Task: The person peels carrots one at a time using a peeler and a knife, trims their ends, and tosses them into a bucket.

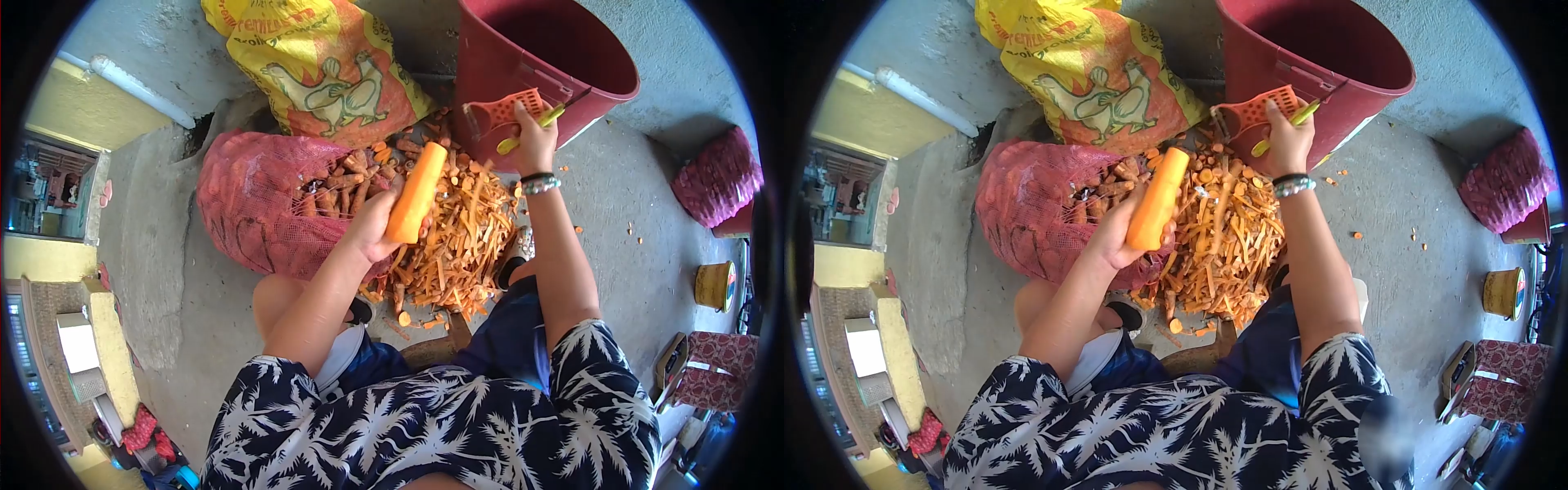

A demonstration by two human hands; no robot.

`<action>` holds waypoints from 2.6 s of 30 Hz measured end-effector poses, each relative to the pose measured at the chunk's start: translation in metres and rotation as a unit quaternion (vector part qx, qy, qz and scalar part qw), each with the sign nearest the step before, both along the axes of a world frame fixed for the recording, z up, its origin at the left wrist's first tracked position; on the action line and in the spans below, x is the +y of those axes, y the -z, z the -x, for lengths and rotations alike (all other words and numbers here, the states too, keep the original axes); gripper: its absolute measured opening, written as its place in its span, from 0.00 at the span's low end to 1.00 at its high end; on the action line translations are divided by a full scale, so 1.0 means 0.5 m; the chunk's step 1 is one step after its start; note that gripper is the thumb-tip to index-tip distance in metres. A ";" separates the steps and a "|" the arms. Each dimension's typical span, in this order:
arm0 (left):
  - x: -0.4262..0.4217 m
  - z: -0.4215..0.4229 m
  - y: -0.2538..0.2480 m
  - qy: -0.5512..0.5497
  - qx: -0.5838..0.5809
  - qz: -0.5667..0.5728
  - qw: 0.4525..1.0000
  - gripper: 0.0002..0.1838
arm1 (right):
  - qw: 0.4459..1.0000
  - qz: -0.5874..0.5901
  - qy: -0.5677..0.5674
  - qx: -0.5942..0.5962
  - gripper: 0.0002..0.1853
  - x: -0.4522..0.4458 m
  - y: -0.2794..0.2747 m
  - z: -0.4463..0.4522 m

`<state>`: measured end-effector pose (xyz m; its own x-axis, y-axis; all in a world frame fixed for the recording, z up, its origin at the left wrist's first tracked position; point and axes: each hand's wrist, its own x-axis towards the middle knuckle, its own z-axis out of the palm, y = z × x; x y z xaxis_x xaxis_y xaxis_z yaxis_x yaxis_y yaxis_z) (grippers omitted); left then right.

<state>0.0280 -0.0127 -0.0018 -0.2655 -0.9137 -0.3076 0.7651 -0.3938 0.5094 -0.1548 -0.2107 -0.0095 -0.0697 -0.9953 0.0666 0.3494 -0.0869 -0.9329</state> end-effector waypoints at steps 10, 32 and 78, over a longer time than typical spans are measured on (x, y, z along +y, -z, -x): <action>0.000 -0.014 0.023 0.024 0.003 -0.060 0.998 0.23 | 0.996 0.055 0.033 0.061 0.11 0.010 0.003 -0.019; -0.264 -0.103 -0.174 -0.212 -0.669 0.287 0.652 0.13 | 0.993 -0.097 -0.052 0.030 0.13 0.037 0.017 0.005; 0.034 -0.055 -0.072 -0.016 -0.564 0.098 0.820 0.21 | 0.811 0.141 -0.442 0.357 0.10 0.193 -0.003 -0.019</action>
<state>0.0556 0.0041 0.0344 0.1122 -0.9759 -0.1870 -0.2271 -0.2084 0.9513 -0.1455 -0.1144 -0.0079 0.8187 -0.5742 0.0100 -0.2284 -0.3417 -0.9116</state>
